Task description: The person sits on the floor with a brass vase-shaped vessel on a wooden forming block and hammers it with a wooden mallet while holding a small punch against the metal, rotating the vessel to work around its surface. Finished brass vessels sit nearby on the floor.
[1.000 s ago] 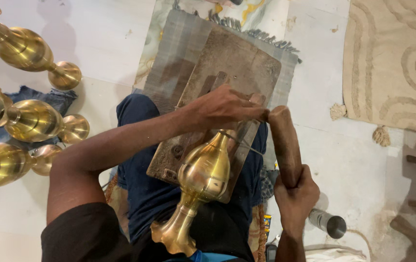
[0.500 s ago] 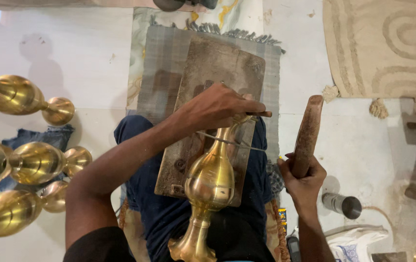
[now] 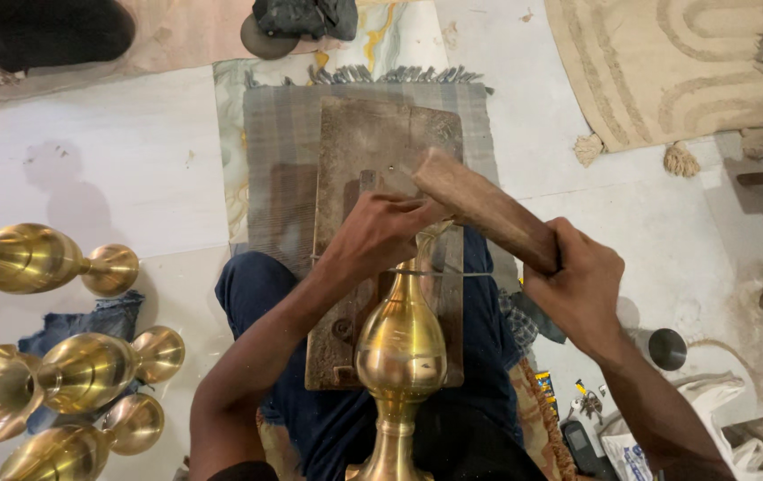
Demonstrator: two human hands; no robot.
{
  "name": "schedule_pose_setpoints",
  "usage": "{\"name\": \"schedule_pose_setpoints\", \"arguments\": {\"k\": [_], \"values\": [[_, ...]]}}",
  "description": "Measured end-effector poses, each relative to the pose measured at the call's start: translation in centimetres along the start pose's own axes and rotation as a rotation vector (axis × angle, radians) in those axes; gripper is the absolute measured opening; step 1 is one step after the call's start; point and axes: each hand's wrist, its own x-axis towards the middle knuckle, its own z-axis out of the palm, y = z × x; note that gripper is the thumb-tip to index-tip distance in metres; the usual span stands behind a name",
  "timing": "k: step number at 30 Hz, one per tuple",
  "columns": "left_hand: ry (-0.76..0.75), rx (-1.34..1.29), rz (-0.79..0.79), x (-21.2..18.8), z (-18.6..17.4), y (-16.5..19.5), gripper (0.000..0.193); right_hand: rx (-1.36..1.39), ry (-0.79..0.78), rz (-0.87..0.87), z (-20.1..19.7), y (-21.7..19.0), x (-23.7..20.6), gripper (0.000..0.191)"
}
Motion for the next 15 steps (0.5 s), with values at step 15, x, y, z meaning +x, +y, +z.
{"name": "schedule_pose_setpoints", "arguments": {"k": [15], "values": [[0.180,-0.013,-0.005,-1.9,0.9,-0.2,0.065,0.095,-0.085,0.035,-1.0,-2.7,0.2,0.024]]}}
